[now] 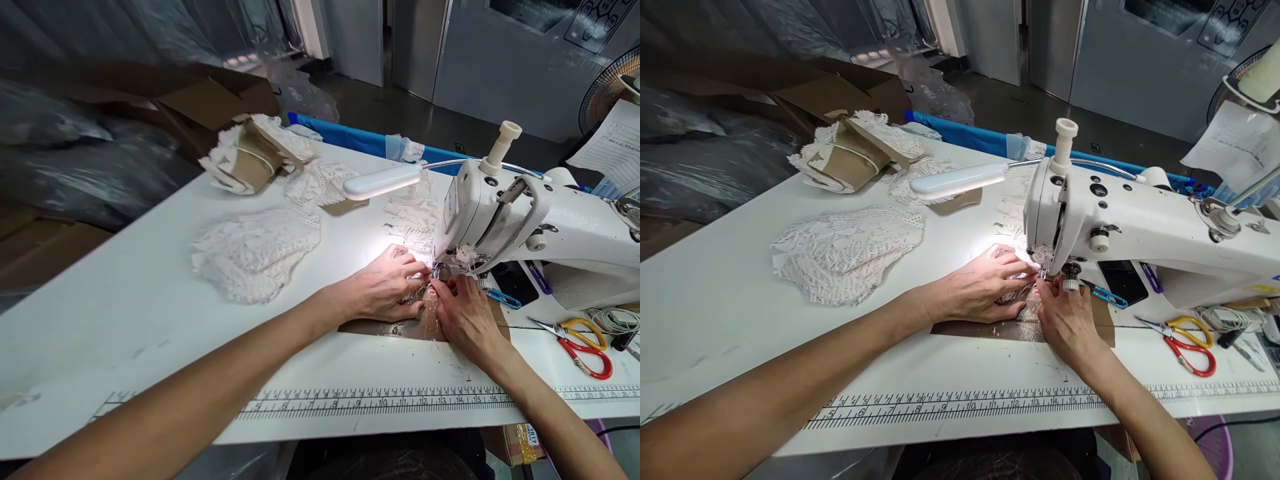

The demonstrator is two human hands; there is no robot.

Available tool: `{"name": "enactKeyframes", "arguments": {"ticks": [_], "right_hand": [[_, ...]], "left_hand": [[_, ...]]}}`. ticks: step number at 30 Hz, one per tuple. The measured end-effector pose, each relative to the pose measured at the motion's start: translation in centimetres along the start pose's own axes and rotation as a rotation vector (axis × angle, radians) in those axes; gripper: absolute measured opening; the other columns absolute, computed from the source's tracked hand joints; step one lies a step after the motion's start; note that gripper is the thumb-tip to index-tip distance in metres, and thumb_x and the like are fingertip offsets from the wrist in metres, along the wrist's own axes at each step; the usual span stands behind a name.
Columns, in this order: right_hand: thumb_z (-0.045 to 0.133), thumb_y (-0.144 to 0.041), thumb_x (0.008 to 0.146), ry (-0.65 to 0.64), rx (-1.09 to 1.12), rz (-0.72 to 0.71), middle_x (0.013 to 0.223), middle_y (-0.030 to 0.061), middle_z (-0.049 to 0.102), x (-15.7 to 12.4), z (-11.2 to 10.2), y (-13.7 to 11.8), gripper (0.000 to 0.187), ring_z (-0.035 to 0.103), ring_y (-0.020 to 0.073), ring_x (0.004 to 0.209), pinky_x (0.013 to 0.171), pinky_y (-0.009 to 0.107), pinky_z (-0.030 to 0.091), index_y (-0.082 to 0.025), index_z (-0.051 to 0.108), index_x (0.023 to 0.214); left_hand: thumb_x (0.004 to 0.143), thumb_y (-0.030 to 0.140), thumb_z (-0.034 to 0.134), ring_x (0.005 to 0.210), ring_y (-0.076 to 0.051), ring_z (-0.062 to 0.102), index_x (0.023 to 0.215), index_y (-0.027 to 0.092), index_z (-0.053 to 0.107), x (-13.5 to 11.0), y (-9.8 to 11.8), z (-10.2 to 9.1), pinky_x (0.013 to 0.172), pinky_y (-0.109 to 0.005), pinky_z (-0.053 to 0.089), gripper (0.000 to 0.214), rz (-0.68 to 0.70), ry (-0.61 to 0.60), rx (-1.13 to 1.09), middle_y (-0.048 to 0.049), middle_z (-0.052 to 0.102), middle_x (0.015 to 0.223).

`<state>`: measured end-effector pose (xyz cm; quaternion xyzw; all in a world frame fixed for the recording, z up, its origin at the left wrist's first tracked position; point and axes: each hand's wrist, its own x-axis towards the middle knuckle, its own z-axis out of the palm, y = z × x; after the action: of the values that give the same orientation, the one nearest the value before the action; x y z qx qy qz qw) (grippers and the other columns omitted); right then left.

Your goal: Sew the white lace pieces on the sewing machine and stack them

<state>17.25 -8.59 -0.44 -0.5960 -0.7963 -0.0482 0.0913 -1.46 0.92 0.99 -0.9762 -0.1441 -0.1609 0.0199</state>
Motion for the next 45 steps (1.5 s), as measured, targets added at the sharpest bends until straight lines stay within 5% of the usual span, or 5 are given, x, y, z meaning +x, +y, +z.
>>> {"name": "enactKeyframes", "arguments": {"ticks": [16, 23, 35, 41, 45], "right_hand": [[0.03, -0.041, 0.102, 0.035, 0.494, 0.24, 0.074, 0.0081, 0.065, 1.6, -0.8, 4.5, 0.046, 0.062, 0.0235, 0.068, 0.063, 0.033, 0.05, -0.02, 0.065, 0.082], [0.046, -0.052, 0.095, 0.008, 0.494, 0.185, 0.101, 0.012, 0.064, 0.3, -1.0, 4.1, 0.037, 0.061, 0.0279, 0.097, 0.082, 0.041, 0.052, -0.019, 0.059, 0.106], [0.044, -0.037, 0.092, 0.292, 0.531, 0.233, 0.086, 0.0084, 0.062, 0.0, -0.6, 4.3, 0.02, 0.061, 0.0241, 0.077, 0.065, 0.036, 0.052, -0.02, 0.055, 0.096], [0.046, -0.029, 0.094, 0.387, 0.56, 0.076, 0.083, 0.0072, 0.066, 0.0, -0.8, 3.5, 0.022, 0.066, 0.0217, 0.078, 0.066, 0.033, 0.055, -0.021, 0.065, 0.085], [0.053, -0.016, 0.093, 0.489, 0.656, -0.191, 0.059, -0.002, 0.064, -0.9, -3.4, 2.0, 0.019, 0.057, 0.0128, 0.045, 0.044, 0.023, 0.046, -0.023, 0.07, 0.095]], "left_hand": [[0.094, 0.039, 0.047, 0.082, -0.02, 0.058, 0.099, 0.018, 0.063, 0.0, -0.3, -0.4, 0.086, -0.04, 0.042, 0.027, -0.032, -0.058, -0.017, -0.0084, 0.067, 0.102], [0.095, 0.04, 0.046, 0.083, -0.021, 0.058, 0.108, 0.017, 0.061, -0.2, -0.2, -0.4, 0.082, -0.039, 0.04, 0.031, -0.054, -0.065, 0.007, -0.0094, 0.066, 0.105], [0.102, 0.041, 0.037, 0.108, -0.029, 0.06, 0.123, 0.014, 0.059, -0.3, -0.5, 0.6, 0.1, -0.047, 0.034, 0.04, -0.123, 0.007, -0.009, -0.0156, 0.064, 0.119], [0.102, 0.028, 0.03, 0.126, -0.031, 0.05, 0.127, 0.015, 0.056, -0.5, -1.1, 0.9, 0.101, -0.05, 0.035, 0.038, -0.241, -0.044, 0.007, -0.0155, 0.054, 0.139], [0.097, 0.023, 0.039, 0.1, -0.028, 0.061, 0.111, 0.012, 0.062, -0.8, 0.5, -0.3, 0.077, -0.039, 0.043, 0.03, -0.306, -0.118, 0.166, -0.0168, 0.062, 0.125]]}}
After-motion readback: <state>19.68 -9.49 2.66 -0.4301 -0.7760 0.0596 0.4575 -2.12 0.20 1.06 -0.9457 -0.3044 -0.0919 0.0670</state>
